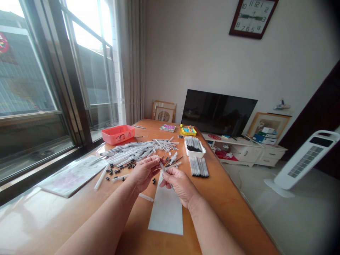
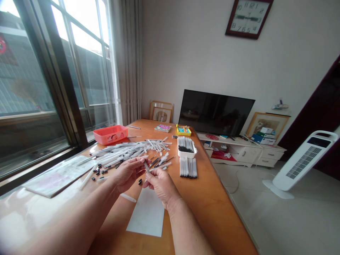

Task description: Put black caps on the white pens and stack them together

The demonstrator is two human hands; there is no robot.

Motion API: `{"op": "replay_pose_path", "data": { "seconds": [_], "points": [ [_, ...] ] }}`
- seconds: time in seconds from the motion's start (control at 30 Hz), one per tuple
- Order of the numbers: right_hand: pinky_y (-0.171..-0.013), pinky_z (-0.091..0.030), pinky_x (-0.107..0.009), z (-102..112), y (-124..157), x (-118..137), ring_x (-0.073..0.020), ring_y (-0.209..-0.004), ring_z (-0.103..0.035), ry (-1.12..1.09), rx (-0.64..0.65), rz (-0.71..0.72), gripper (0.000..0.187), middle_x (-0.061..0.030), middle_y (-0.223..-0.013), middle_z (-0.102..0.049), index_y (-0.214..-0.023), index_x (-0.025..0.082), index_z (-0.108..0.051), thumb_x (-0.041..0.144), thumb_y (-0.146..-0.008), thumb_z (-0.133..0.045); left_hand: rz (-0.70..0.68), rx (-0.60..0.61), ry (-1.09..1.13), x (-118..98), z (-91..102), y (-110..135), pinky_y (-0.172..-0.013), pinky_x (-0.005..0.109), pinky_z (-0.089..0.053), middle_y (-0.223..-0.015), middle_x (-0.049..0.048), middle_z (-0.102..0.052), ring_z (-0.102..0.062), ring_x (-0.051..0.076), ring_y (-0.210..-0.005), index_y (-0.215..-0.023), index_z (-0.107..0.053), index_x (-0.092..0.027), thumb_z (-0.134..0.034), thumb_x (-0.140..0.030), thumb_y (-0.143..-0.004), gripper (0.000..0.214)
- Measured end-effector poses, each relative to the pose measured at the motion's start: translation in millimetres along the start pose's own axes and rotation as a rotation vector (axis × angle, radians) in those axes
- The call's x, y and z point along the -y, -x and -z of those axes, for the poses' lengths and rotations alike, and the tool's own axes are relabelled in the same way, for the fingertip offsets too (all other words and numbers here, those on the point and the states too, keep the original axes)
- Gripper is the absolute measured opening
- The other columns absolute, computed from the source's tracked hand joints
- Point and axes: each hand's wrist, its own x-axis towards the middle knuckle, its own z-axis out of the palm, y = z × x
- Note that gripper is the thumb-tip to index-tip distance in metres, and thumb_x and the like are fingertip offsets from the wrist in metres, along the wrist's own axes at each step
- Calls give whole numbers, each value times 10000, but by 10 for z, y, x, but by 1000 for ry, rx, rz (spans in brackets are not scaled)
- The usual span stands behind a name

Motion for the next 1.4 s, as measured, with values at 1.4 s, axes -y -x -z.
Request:
{"op": "replay_pose_path", "data": {
  "seconds": [1.4],
  "points": [
    [-546,-317,-250,185,-71,-31,-108,-594,-460,-269,-112,-29,304,-10,-712,-608,-859,169,-720,451,-767,-786,-143,-156,-353,-135,211,-36,-789,314,-435,-967,115,-749,-669,227,-892,-904,-728,-175,-741,-506,-767,359]
  ]
}}
